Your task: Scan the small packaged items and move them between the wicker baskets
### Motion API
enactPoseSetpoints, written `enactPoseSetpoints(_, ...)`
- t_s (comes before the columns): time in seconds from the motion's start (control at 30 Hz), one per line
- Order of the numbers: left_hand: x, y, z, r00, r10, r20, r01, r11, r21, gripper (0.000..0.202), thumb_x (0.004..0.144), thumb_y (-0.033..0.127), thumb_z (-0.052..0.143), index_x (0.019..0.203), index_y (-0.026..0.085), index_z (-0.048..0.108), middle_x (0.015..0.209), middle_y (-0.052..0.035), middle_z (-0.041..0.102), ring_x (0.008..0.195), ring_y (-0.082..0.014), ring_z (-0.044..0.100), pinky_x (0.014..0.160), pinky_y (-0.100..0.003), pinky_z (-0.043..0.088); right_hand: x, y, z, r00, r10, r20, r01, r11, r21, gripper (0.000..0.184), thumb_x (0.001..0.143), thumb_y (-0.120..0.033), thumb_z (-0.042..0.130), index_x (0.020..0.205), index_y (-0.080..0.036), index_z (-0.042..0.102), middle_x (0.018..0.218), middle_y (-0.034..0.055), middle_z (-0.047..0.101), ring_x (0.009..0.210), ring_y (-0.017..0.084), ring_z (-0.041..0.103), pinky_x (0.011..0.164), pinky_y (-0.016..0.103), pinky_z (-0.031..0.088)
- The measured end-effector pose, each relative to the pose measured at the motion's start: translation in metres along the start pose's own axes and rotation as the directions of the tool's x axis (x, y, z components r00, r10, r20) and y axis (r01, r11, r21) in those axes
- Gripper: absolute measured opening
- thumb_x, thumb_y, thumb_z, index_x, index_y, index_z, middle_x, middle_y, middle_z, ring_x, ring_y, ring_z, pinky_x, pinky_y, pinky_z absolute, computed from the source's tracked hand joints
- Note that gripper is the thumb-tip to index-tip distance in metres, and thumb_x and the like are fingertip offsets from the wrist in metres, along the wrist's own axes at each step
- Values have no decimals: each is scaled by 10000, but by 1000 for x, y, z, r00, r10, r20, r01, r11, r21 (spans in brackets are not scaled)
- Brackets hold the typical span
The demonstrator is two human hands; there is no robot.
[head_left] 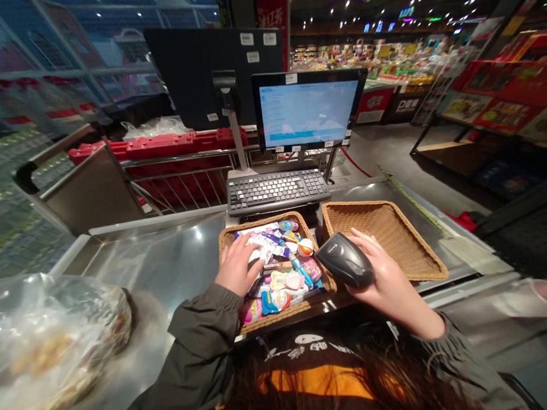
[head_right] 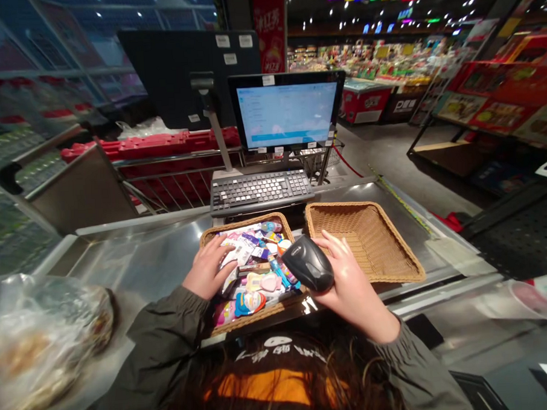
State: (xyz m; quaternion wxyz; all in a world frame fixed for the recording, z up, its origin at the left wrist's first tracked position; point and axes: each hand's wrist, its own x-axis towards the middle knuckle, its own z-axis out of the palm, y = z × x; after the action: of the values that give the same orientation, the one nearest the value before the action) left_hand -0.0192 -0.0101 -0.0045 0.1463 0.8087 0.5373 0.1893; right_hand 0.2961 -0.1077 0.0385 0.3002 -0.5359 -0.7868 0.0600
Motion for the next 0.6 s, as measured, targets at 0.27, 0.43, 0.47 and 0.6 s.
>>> enactPoseSetpoints(0.27,-61,-77,2,955,-274,-118,271,962,-41,647,855,526,506,1343,101,519,1493,-246,437,1399,-395,412,1139,-569,362,-21,10,7,996,46,-75,-42,998,49,613,768,-264,674,1353,-210,498,1348,161,598,1302,360,543,1065,599,466)
enactPoseSetpoints(0.43,-89,-49,-10,969,-161,-185,124,973,-195,519,891,489,532,1361,269,524,1502,-92,478,1389,-321,448,1148,-508,398,-28,3,2,987,59,-149,-40,991,126,623,794,-280,665,1384,-216,476,1354,145,609,1245,335,600,1051,520,510)
enactPoseSetpoints(0.47,-88,-29,-11,990,-77,-117,44,964,-262,479,890,463,556,1342,306,545,1479,-63,510,1373,-306,471,1147,-487,408,-27,-2,2,985,46,-168,-20,987,157,621,792,-294,669,1380,-217,485,1357,143,610,1247,338,598,1060,517,504)
enactPoseSetpoints(0.6,-72,60,1,984,163,67,-100,832,-546,468,869,408,616,1330,326,590,1382,-73,603,1302,-312,539,1122,-465,440,-9,-34,15,987,50,-152,10,930,367,715,794,-366,694,1436,-201,426,1456,164,524,1303,345,550,1120,532,439)
